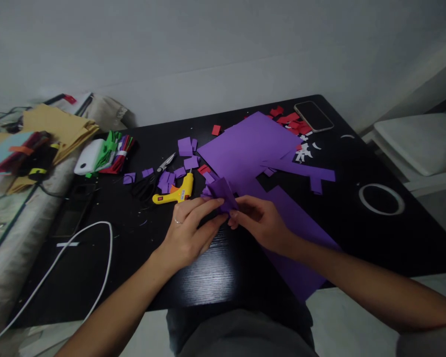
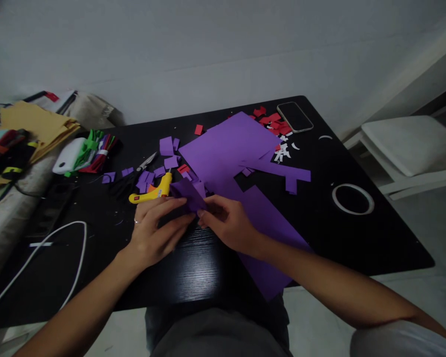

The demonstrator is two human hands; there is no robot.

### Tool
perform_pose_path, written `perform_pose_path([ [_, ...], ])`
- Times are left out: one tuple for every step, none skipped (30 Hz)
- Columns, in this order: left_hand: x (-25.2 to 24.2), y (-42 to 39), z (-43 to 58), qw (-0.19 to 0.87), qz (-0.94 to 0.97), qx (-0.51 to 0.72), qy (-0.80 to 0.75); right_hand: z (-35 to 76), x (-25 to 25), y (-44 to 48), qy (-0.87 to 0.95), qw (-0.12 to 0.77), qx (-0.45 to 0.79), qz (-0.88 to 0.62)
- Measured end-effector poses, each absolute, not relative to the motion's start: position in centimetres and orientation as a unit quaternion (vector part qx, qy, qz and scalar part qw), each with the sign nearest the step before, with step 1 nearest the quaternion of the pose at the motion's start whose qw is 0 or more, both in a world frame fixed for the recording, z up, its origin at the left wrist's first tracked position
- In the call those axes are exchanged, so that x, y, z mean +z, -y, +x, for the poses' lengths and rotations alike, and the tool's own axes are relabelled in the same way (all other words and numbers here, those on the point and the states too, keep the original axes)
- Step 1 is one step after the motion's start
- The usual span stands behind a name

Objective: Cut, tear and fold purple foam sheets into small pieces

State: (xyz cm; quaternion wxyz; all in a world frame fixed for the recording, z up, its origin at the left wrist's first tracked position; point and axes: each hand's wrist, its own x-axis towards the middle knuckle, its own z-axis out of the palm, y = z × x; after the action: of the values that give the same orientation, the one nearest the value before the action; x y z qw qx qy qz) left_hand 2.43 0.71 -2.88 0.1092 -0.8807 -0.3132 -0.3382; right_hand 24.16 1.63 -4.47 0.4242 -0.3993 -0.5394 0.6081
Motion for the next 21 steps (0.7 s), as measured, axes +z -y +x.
perform_pose_path([
  [-2.8, -0.6, 2.5, 0.105, -0.881, -0.341, 0.31, 24.1, -4.6, -1.7, 0.532, 0.423, 0.618, -0.395],
  [-2.8, -0.5, 2.7, 0.102, -0.879, -0.349, 0.309, 24.0, -4.7, -1.7, 0.527, 0.426, 0.625, -0.388],
  [-2.7, -0.4, 2.8, 0.1, -0.873, -0.361, 0.312, 24.0, -4.9, -1.7, 0.524, 0.428, 0.628, -0.384],
  [-2.7, -0.3, 3.0, 0.098, -0.862, -0.381, 0.319, 24.0, -5.0, -1.7, 0.525, 0.429, 0.626, -0.385],
  [-2.7, -0.2, 3.1, 0.093, -0.847, -0.404, 0.333, 23.9, -5.2, -1.7, 0.529, 0.429, 0.621, -0.387],
  [-2.7, -0.2, 3.3, 0.082, -0.829, -0.427, 0.353, 23.9, -5.3, -1.7, 0.535, 0.429, 0.613, -0.393],
  [-2.8, -0.2, 3.6, 0.061, -0.809, -0.445, 0.378, 23.9, -5.4, -1.7, 0.541, 0.431, 0.601, -0.4],
  [-3.0, -0.2, 3.8, 0.029, -0.791, -0.455, 0.407, 23.9, -5.5, -1.7, 0.549, 0.434, 0.587, -0.407],
  [-3.2, -0.2, 4.0, -0.015, -0.776, -0.453, 0.439, 23.9, -5.6, -1.6, 0.559, 0.437, 0.57, -0.415],
  [-3.5, -0.3, 4.2, -0.069, -0.763, -0.439, 0.469, 23.9, -5.7, -1.6, 0.569, 0.439, 0.552, -0.422],
  [-3.8, -0.3, 4.4, -0.126, -0.752, -0.417, 0.495, 23.9, -5.7, -1.6, 0.579, 0.441, 0.535, -0.429],
  [-4.0, -0.3, 4.6, -0.181, -0.741, -0.396, 0.51, 23.9, -5.7, -1.5, 0.587, 0.442, 0.52, -0.435],
  [-4.2, -0.3, 4.7, -0.225, -0.733, -0.382, 0.515, 23.8, -5.7, -1.5, 0.593, 0.442, 0.51, -0.438],
  [-4.4, -0.3, 4.9, -0.256, -0.728, -0.375, 0.513, 23.8, -5.7, -1.5, 0.597, 0.442, 0.506, -0.439],
  [-4.5, -0.2, 4.9, -0.274, -0.726, -0.377, 0.507, 23.8, -5.7, -1.5, 0.597, 0.444, 0.506, -0.437],
  [-4.5, -0.2, 4.9, -0.281, -0.724, -0.382, 0.501, 23.8, -5.6, -1.5, 0.594, 0.445, 0.511, -0.434],
  [-4.5, -0.2, 4.9, -0.283, -0.721, -0.389, 0.498, 23.8, -5.5, -1.5, 0.591, 0.445, 0.518, -0.43],
  [-4.5, -0.1, 4.9, -0.286, -0.717, -0.396, 0.497, 23.8, -5.4, -1.5, 0.587, 0.444, 0.525, -0.427],
  [-4.5, -0.1, 4.8, -0.292, -0.711, -0.402, 0.497, 23.8, -5.4, -1.5, 0.583, 0.443, 0.533, -0.424],
  [-4.5, -0.1, 4.8, -0.303, -0.704, -0.409, 0.496, 23.8, -5.3, -1.5, 0.578, 0.442, 0.541, -0.421],
  [-4.5, -0.2, 4.7, -0.316, -0.696, -0.414, 0.494, 23.8, -5.3, -1.5, 0.574, 0.44, 0.549, -0.419],
])
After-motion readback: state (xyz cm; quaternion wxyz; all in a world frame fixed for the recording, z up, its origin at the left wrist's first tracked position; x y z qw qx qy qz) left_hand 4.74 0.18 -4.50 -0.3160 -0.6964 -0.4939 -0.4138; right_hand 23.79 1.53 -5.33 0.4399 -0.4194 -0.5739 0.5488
